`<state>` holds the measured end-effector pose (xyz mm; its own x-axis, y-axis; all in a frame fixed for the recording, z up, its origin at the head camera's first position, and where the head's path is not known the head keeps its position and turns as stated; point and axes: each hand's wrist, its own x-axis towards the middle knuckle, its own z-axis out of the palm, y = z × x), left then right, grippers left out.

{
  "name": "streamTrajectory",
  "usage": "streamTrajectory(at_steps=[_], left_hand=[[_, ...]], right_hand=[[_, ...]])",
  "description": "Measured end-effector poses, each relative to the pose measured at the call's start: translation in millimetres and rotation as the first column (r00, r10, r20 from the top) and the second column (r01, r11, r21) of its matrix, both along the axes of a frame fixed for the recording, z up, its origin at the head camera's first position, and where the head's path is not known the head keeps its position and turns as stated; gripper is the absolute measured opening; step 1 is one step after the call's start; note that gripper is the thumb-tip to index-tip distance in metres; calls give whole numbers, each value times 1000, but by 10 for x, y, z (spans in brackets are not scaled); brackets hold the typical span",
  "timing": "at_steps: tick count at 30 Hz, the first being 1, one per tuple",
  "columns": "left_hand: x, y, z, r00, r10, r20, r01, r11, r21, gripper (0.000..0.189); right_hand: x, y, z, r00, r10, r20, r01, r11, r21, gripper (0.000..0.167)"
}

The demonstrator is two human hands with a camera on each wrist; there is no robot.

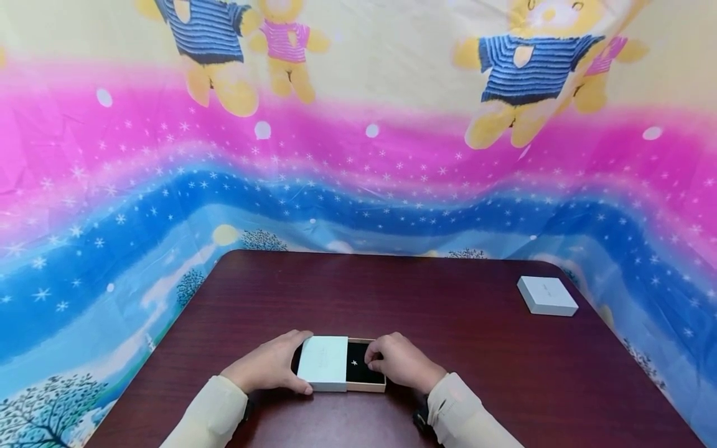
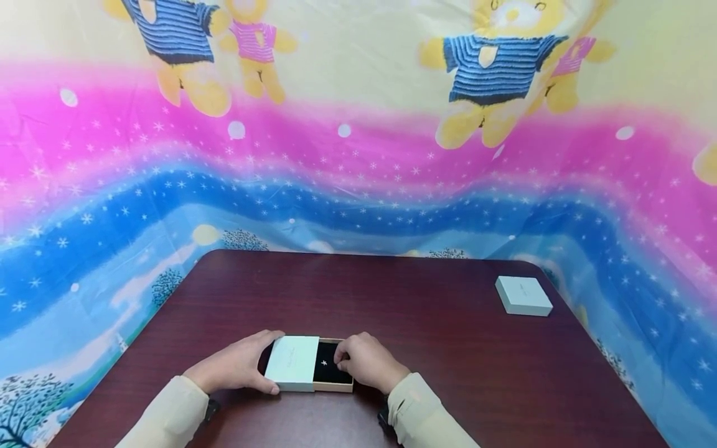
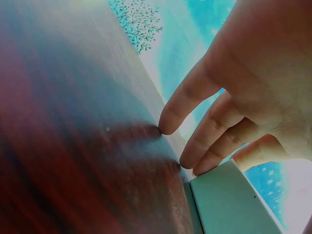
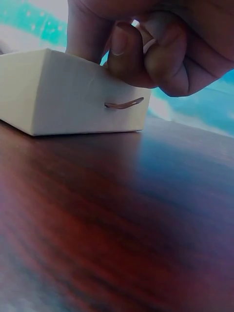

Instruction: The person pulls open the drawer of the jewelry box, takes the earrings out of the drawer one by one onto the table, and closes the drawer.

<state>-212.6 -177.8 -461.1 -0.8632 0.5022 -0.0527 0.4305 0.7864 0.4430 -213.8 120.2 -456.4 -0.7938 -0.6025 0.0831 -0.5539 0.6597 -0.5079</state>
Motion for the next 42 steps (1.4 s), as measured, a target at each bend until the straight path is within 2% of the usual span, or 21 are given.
streamTrajectory(at_steps=[22, 42], left_hand=[[9, 0, -3, 1000, 4, -7, -4, 1000, -7, 109], [2, 3, -8, 1000, -3, -18, 3, 1000, -4, 108]], right_hand=[[-2, 18, -12, 996, -10, 89, 12, 999, -30, 14], [7, 48, 18, 993, -15, 113, 20, 999, -44, 14]])
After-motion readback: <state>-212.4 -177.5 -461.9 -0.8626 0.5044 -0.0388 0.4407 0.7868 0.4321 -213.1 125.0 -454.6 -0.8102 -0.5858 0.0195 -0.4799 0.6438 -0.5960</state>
